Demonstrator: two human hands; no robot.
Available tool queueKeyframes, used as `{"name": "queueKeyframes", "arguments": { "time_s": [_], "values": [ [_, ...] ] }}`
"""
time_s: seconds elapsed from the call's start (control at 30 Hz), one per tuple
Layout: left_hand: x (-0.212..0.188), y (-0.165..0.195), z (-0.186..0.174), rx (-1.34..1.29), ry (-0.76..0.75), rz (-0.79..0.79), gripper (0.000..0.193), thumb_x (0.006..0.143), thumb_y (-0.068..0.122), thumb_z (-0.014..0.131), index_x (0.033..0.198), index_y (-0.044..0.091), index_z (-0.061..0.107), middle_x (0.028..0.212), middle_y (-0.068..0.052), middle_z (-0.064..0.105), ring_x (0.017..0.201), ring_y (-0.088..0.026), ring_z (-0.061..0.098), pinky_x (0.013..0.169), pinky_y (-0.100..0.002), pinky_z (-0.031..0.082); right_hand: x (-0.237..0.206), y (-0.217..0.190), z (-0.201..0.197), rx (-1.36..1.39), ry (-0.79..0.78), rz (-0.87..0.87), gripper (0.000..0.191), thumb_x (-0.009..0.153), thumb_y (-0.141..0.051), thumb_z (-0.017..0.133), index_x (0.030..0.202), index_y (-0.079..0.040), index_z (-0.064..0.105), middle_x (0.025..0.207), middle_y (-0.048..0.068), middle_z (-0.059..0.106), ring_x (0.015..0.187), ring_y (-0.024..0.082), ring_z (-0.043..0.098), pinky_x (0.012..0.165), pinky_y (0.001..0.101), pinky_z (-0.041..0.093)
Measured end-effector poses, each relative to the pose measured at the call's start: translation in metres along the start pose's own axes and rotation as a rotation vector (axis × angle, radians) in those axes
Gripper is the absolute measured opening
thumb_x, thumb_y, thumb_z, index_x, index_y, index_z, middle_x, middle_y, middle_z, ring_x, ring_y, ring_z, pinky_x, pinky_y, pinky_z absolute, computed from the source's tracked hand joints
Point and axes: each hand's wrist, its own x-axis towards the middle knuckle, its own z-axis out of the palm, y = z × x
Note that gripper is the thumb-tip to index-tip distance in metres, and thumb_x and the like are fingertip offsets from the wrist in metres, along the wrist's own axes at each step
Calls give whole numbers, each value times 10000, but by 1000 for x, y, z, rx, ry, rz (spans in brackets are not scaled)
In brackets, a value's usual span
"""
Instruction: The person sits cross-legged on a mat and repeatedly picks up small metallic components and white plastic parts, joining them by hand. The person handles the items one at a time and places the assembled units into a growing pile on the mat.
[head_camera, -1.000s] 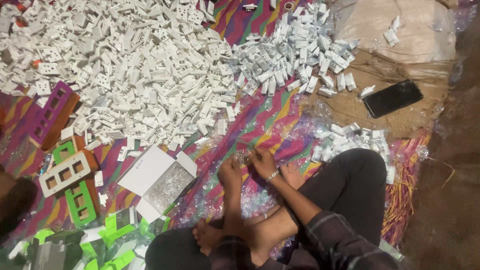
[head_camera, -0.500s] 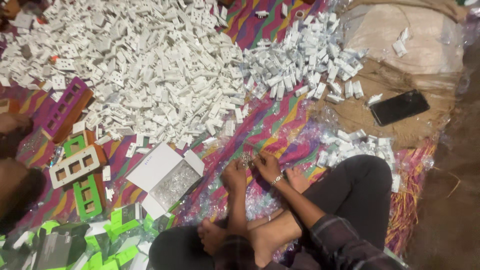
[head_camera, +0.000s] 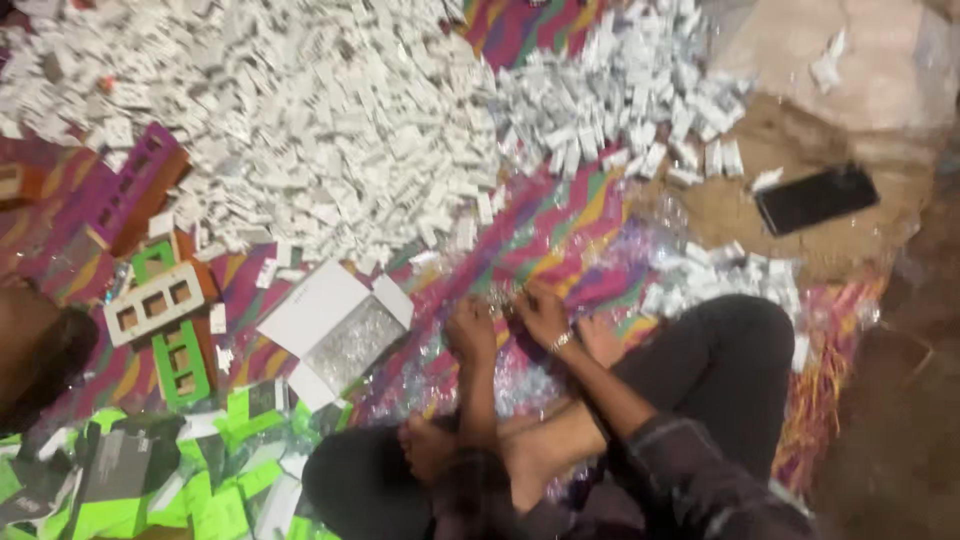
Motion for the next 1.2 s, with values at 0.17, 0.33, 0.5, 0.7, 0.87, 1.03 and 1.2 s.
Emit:
{"name": "queueKeyframes", "arguments": {
  "time_s": [0.17, 0.33, 0.5, 0.7, 0.87, 1.03, 1.2],
  "values": [
    [8, 25, -19, 30, 35, 26, 182, 879, 150, 688, 1034, 68, 738, 871, -180, 711, 822, -380, 684, 737, -483, 535, 5, -3, -2, -26, 7, -57, 265, 921, -243, 679, 946, 16, 631, 810, 147, 632, 693, 287, 628, 651, 404, 498],
    [6, 36, -30, -118, -27, -65, 189, 899, 105, 638, 1042, 104, 761, 948, -164, 742, 873, -373, 702, 793, -474, 540, 11, -3, 1, -162, -55, -142, 254, 975, -218, 668, 960, 34, 642, 859, 206, 655, 765, 328, 631, 732, 428, 512],
    [13, 51, -37, -196, 127, 4, 122, 991, 112, 652, 918, 23, 691, 923, -204, 690, 895, -409, 665, 813, -489, 525, 13, -16, -9, 48, -139, 5, 207, 983, -191, 681, 1037, 8, 688, 885, 95, 720, 799, 165, 658, 740, 353, 529],
    [11, 69, -55, -278, 193, -42, 163, 867, 16, 626, 1000, -2, 719, 959, -236, 697, 922, -423, 651, 840, -494, 517, 7, -33, -9, 74, -204, -74, 162, 981, -112, 698, 1070, 23, 697, 889, 49, 700, 818, 130, 636, 771, 300, 521],
    [1, 72, -56, -315, 244, -26, 211, 844, 30, 647, 1040, 22, 726, 1004, -210, 728, 943, -383, 692, 872, -463, 544, 2, -37, -7, -75, -199, -65, 277, 974, -78, 709, 1242, -11, 724, 879, 146, 640, 795, 205, 574, 756, 354, 489],
    [1, 62, -47, -122, 119, -32, 147, 809, 38, 691, 944, 57, 746, 875, -195, 734, 819, -404, 706, 775, -492, 538, 4, -31, -12, -52, -184, -86, 188, 975, -88, 672, 1137, 2, 701, 1057, 147, 729, 982, 261, 701, 903, 364, 531],
    [0, 53, -41, -131, 144, -24, 142, 902, 101, 641, 1004, 70, 735, 950, -160, 738, 885, -370, 708, 798, -465, 551, 7, -24, -15, -152, -94, -191, 222, 961, -150, 692, 1098, 23, 723, 1190, 235, 708, 1204, 369, 650, 1021, 418, 497]
  ]
}}
